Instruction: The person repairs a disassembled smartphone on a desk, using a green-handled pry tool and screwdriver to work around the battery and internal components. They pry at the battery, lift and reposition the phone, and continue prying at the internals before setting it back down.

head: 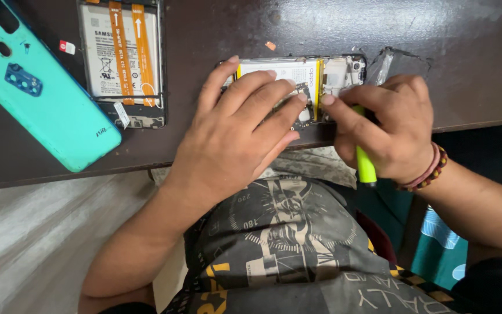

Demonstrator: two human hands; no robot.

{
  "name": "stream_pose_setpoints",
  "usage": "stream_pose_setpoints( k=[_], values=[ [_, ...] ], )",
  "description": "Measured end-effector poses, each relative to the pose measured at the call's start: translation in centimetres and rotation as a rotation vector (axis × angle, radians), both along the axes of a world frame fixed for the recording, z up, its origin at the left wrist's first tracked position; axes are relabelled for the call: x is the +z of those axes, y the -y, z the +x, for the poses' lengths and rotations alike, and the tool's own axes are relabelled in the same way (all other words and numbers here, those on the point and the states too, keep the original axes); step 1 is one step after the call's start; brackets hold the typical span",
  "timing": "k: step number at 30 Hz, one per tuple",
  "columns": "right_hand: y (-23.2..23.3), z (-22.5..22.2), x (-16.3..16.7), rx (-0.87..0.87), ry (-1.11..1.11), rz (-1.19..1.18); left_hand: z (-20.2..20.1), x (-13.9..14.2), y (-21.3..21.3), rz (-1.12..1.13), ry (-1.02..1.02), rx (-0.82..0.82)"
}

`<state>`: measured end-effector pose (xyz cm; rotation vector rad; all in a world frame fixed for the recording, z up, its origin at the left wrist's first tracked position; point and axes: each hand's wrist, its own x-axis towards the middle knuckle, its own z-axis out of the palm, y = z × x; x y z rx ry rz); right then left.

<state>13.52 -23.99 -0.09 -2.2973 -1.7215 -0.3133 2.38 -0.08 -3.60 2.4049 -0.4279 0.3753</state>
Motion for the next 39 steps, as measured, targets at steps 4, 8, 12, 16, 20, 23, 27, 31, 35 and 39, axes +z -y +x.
stream_pose_setpoints(
  k=[4, 8, 12, 16, 20, 23, 27, 31, 35, 39],
  values=[
    [-0.2, -0.2, -0.2, -0.010, 0.056, -0.055, 0.1, 0.1, -0.1, -0.008, 0.003, 0.000],
    [-0.1, -0.2, -0.4, -0.028, 0.020, -0.082, 0.2, 0.4, 0.0, -0.017, -0.006, -0.004],
    [0.8, -0.3, -1.0, -0.046, -0.009, -0.077, 0.3, 0.6, 0.0, -0.024, -0.004, 0.000],
    [2.0, -0.1, -2.1, -0.105, -0.122, 0.112, 0.4, 0.6, 0.1, -0.022, -0.024, 0.002],
    [3.0, -0.3, -3.7, -0.338, -0.120, 0.454, 0.5, 0.6, 0.0, -0.037, -0.036, 0.006],
    [4.0, 0.0, -4.1, -0.455, -0.098, 0.615, 0.5, 0.6, 0.1, -0.047, -0.044, 0.011],
    [4.2, -0.1, -4.7, -0.487, -0.361, 0.867, 0.5, 0.7, 0.1, -0.061, -0.050, 0.013],
    [4.1, 0.0, -5.1, -0.482, -0.473, 0.958, 0.5, 0.7, 0.0, -0.079, -0.043, 0.018],
    [4.3, 0.0, -5.2, -0.480, -0.506, 0.984, 0.5, 0.8, -0.1, -0.111, -0.042, 0.028],
    [4.5, 0.0, -5.3, -0.503, -0.546, 0.986, 0.5, 0.7, -0.1, -0.129, -0.038, 0.040]
  ],
)
